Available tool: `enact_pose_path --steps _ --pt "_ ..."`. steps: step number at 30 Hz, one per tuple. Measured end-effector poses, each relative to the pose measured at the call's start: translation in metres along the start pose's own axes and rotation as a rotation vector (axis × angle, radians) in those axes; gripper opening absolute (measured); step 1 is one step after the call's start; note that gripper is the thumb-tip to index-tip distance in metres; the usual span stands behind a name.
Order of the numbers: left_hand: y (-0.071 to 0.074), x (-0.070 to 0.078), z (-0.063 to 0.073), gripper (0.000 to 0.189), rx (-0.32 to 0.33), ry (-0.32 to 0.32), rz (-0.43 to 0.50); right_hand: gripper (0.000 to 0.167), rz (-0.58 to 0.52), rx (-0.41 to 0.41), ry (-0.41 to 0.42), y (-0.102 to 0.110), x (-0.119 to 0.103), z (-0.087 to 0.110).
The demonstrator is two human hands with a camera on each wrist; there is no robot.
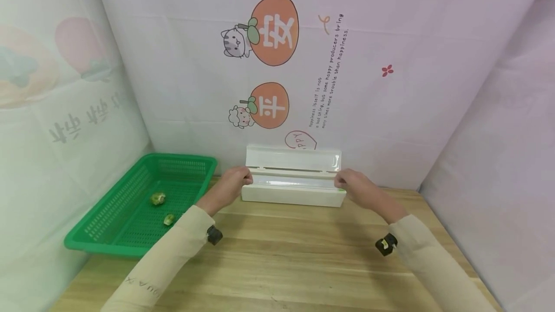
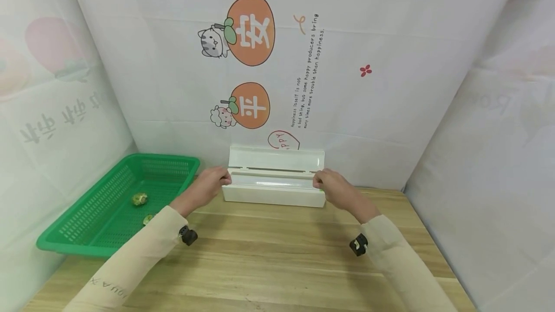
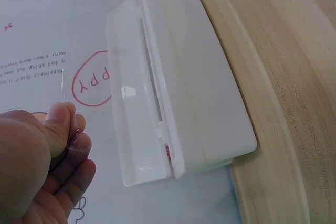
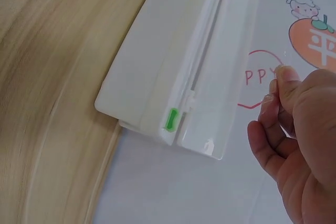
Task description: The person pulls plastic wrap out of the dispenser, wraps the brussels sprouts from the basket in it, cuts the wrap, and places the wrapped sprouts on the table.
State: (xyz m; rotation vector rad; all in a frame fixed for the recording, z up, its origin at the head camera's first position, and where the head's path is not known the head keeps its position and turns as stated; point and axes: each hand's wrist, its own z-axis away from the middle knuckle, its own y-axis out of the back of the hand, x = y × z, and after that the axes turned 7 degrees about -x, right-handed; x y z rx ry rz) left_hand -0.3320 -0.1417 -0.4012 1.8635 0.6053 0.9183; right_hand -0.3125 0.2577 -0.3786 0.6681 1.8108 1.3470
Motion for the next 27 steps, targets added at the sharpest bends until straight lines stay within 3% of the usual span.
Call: enact_pose_path --steps 6,17,27 --pt "0.005 0.005 0.012 0.011 0.042 -0.076 -0.031 0.016 0.026 0.012 0.046 0.008 -0.012 0.011" --pt "0.015 0.014 0.029 0.008 0.106 -0.145 -0.071 0.015 0.061 0.040 0.091 0.017 -0.028 0.029" --pt "0.023 0.024 0.045 0.005 0.123 -0.165 -0.093 0.018 0.106 0.073 0.138 0.022 -0.043 0.043"
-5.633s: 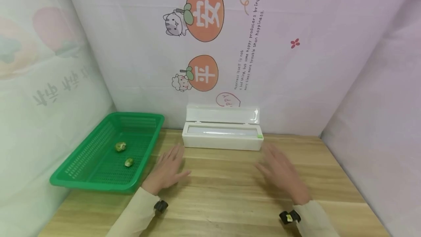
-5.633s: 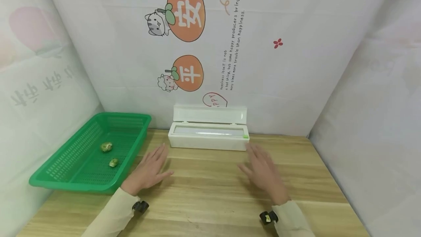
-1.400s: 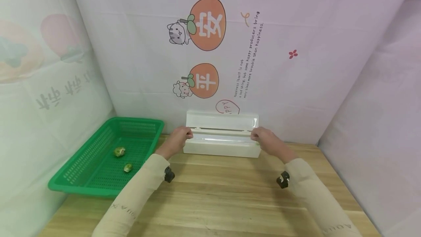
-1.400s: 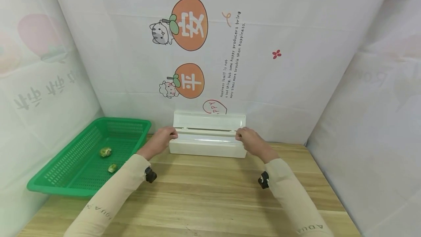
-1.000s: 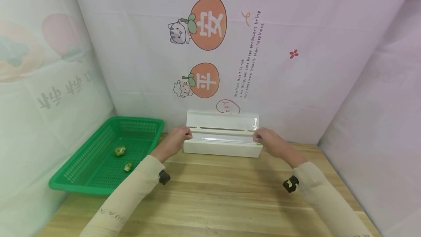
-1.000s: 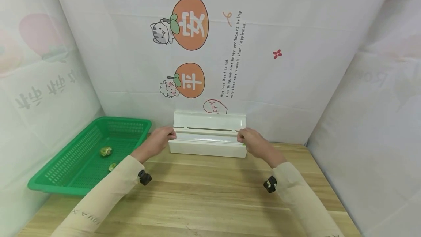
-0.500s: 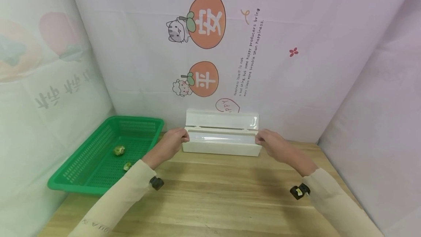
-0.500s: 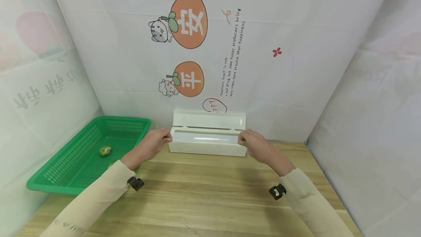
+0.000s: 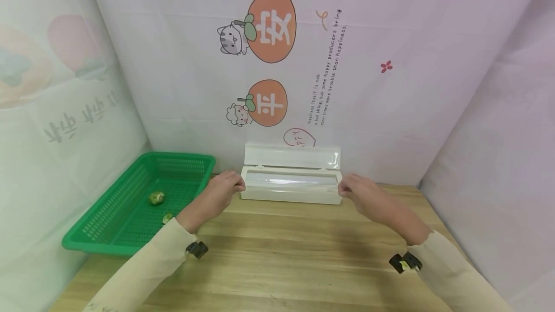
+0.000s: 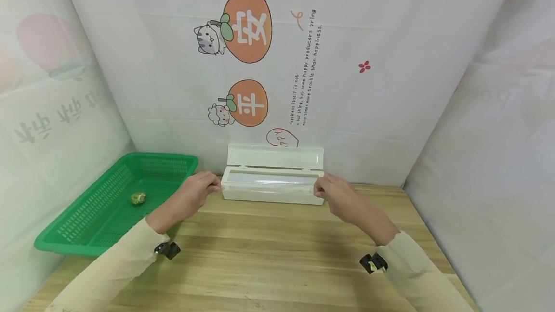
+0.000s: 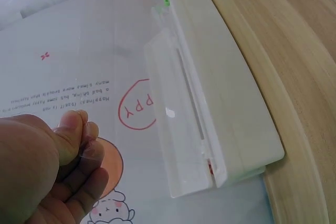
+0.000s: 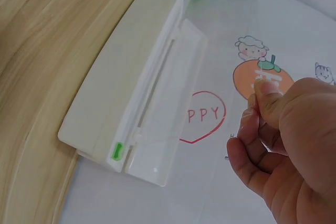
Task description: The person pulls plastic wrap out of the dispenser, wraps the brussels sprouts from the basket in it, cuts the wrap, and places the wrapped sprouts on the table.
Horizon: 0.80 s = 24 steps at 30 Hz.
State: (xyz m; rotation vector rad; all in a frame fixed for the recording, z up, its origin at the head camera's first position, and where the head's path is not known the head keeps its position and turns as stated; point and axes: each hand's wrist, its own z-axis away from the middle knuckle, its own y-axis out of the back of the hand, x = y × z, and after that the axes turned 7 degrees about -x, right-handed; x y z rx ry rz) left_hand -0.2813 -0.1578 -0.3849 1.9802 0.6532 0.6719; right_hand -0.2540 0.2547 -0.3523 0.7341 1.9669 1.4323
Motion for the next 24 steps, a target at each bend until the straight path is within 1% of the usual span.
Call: enact_pose_path --steps 6,9,11,13,16,21,24 --pt "0.003 0.006 0.009 0.005 0.017 -0.019 -0.010 0.015 0.005 -0.039 -0.045 0.006 -0.011 0.006" --pt "0.005 0.009 0.015 0.006 0.016 -0.038 -0.015 0.012 -0.006 -0.067 -0.087 0.008 -0.017 0.011" --pt "0.006 0.011 0.018 0.007 0.021 -0.057 -0.023 0.009 0.007 -0.069 -0.090 0.008 -0.021 0.014" --pt "0.007 0.012 0.022 0.008 0.034 -0.078 -0.031 0.007 0.022 -0.057 -0.080 0.007 -0.025 0.018" --pt "0.008 0.015 0.025 0.010 0.058 -0.103 -0.044 0.007 0.060 -0.016 -0.029 0.006 -0.028 0.022" --pt "0.012 0.020 0.029 0.012 0.103 -0.136 -0.058 0.018 0.059 0.044 0.041 0.004 -0.030 0.027" --pt "0.014 0.023 0.032 0.013 0.121 -0.159 -0.055 0.023 0.064 0.083 0.099 0.003 -0.032 0.030"
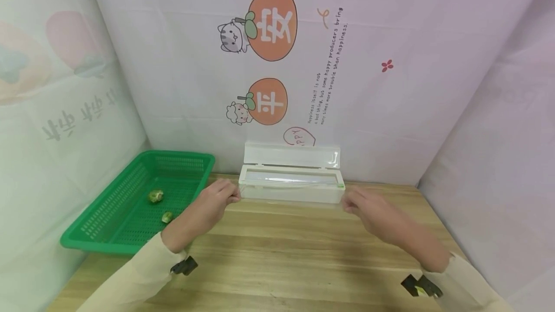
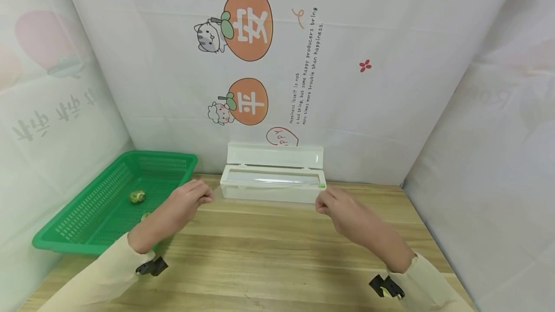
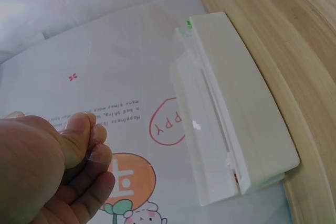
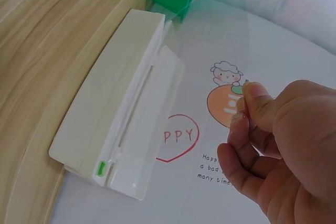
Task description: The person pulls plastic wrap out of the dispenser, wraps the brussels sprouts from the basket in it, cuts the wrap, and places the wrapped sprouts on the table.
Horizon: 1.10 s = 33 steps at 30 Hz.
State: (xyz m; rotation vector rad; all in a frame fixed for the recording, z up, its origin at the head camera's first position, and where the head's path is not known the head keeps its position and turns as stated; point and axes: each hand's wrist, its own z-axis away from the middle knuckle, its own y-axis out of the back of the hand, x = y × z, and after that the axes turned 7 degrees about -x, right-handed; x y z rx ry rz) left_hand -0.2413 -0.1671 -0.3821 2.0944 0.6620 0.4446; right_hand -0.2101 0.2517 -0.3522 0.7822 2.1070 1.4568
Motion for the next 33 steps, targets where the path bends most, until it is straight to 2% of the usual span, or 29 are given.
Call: enact_pose_path --steps 4,10,16,20,25,33 --pt "0.002 0.004 0.005 0.016 0.017 -0.027 0.008 0.027 -0.009 0.040 0.063 -0.001 -0.003 0.004" --pt "0.000 0.012 0.014 0.020 0.018 -0.052 0.015 0.024 -0.038 0.016 0.047 -0.003 -0.009 0.013" --pt "-0.011 0.021 0.027 0.010 -0.004 -0.100 0.038 0.025 -0.026 0.036 0.164 -0.019 -0.008 0.025" --pt "-0.020 0.026 0.037 0.010 -0.074 -0.088 0.048 0.024 -0.024 0.009 0.219 -0.031 -0.005 0.032" --pt "-0.030 0.030 0.048 0.012 -0.210 -0.042 0.080 0.024 -0.038 -0.096 0.188 -0.043 -0.007 0.039" --pt "-0.053 0.034 0.061 0.009 -0.304 -0.015 0.069 0.022 -0.023 -0.193 0.149 -0.066 -0.008 0.047"
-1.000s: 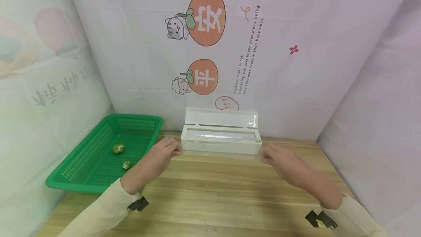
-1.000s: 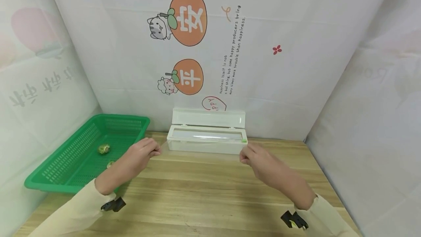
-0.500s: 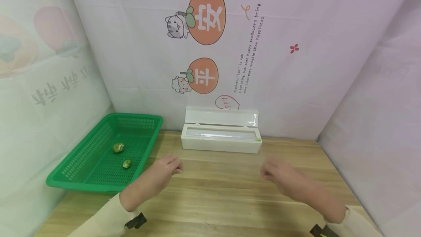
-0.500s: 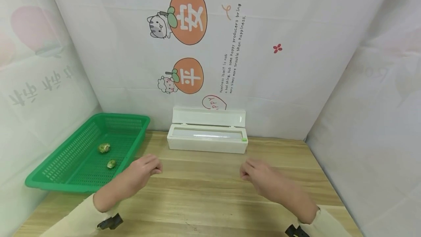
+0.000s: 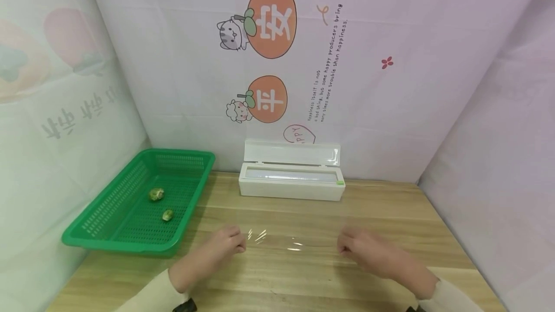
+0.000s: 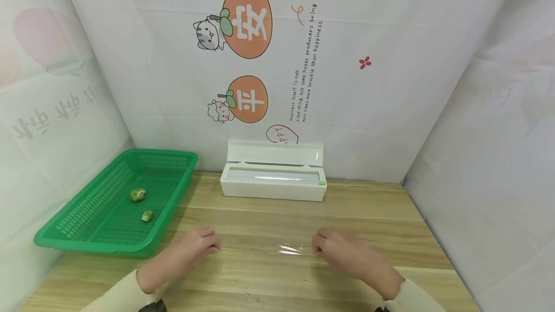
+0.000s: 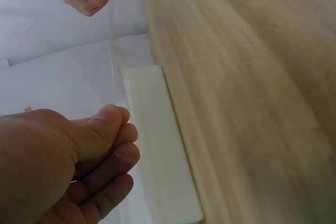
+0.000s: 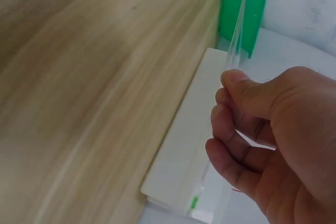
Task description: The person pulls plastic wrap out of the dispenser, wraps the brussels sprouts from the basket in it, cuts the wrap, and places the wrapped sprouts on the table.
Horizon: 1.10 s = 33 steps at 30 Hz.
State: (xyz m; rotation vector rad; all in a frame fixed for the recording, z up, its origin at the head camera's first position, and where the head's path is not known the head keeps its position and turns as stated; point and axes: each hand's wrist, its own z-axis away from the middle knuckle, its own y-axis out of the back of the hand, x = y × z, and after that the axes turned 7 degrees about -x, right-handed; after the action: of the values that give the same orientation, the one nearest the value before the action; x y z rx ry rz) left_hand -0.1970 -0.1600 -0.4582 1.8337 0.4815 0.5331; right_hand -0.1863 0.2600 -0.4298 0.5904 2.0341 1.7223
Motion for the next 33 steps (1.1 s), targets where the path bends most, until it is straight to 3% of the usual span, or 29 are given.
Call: enact_pose_path --steps 7,15,26,33 --pt "-0.019 -0.004 0.005 0.009 -0.061 0.038 0.096 0.025 0.053 0.005 0.025 -0.020 0.001 0.000" --pt "-0.030 -0.012 0.004 0.010 -0.136 0.090 0.137 0.025 0.114 -0.009 0.010 -0.043 0.006 -0.002" --pt "-0.040 -0.016 -0.009 0.015 -0.149 0.145 0.177 0.024 -0.044 -0.140 -0.068 -0.049 0.005 -0.007" --pt "-0.039 -0.012 -0.014 0.013 -0.157 0.177 0.145 0.026 -0.068 -0.080 -0.075 -0.056 0.008 -0.013"
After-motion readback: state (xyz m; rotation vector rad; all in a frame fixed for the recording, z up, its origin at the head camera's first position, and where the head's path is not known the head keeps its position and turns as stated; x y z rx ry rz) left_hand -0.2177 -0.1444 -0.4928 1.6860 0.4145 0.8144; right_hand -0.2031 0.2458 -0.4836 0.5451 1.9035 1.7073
